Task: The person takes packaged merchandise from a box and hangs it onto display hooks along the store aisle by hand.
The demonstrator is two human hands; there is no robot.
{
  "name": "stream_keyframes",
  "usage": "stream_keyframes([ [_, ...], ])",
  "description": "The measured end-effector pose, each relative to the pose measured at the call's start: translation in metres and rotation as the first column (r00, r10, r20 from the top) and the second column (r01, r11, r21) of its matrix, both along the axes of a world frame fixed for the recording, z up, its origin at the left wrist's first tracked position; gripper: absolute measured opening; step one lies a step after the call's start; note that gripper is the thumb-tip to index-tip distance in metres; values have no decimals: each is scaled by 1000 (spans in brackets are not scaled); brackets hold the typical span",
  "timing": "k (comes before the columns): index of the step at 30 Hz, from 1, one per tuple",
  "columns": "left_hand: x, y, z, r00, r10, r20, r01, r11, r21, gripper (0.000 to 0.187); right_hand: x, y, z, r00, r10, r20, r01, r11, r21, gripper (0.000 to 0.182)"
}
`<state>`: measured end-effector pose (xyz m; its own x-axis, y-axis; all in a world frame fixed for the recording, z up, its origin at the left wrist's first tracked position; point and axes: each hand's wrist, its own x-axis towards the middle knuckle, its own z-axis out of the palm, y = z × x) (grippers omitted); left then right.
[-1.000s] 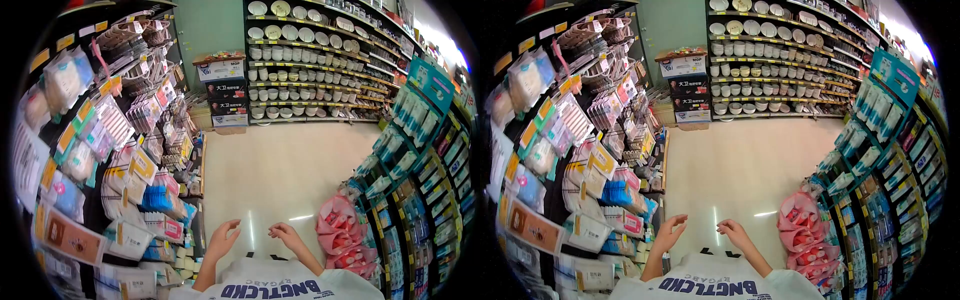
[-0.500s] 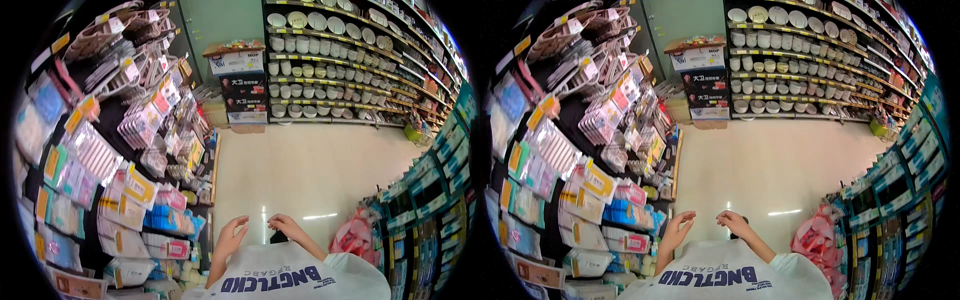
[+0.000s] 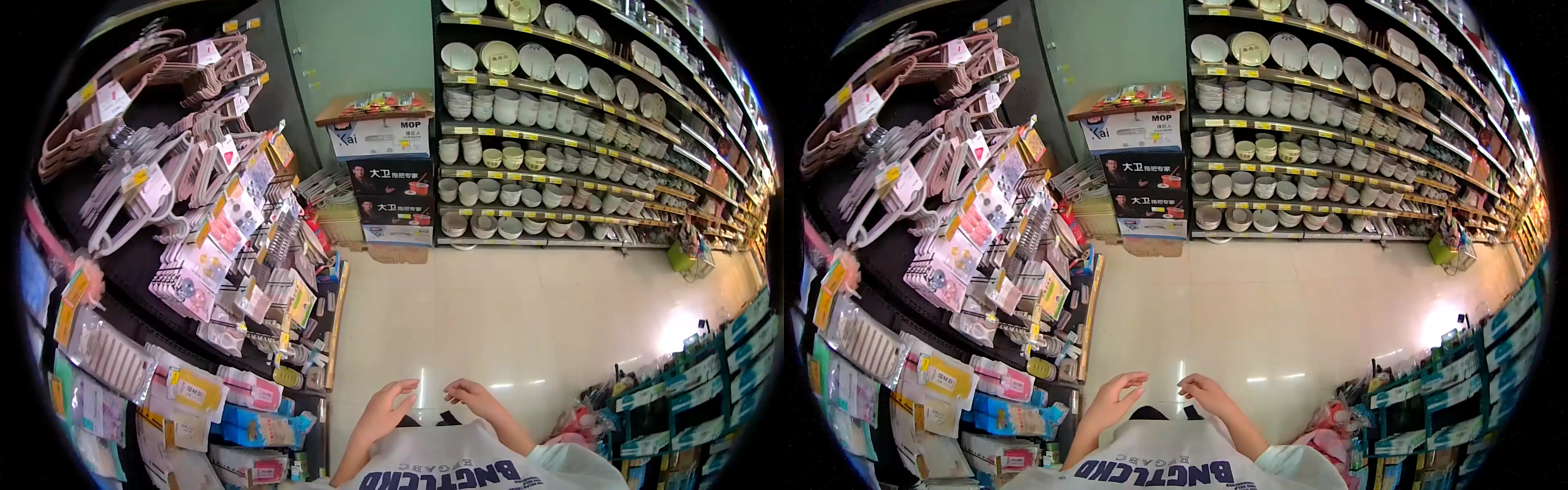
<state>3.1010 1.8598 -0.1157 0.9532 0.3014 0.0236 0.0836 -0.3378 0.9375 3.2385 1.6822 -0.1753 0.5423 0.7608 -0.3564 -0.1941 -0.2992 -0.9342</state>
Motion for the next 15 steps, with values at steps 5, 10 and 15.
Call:
stream_keyframes([
  [5, 64, 61, -22, 997, -69, -17, 68, 996, -54, 31, 53, 64, -26, 994, 105, -33, -105, 994, 9, 24],
  [10, 150, 161, -7, 993, -120, 20, 114, 978, 174, 30, 119, 152, -26, 988, 88, 127, -88, 996, -9, 22],
  [15, 211, 259, 29, 990, -42, 138, 25, 992, 122, 30, 197, 241, 31, 980, 84, 179, -96, 994, 57, 22],
])
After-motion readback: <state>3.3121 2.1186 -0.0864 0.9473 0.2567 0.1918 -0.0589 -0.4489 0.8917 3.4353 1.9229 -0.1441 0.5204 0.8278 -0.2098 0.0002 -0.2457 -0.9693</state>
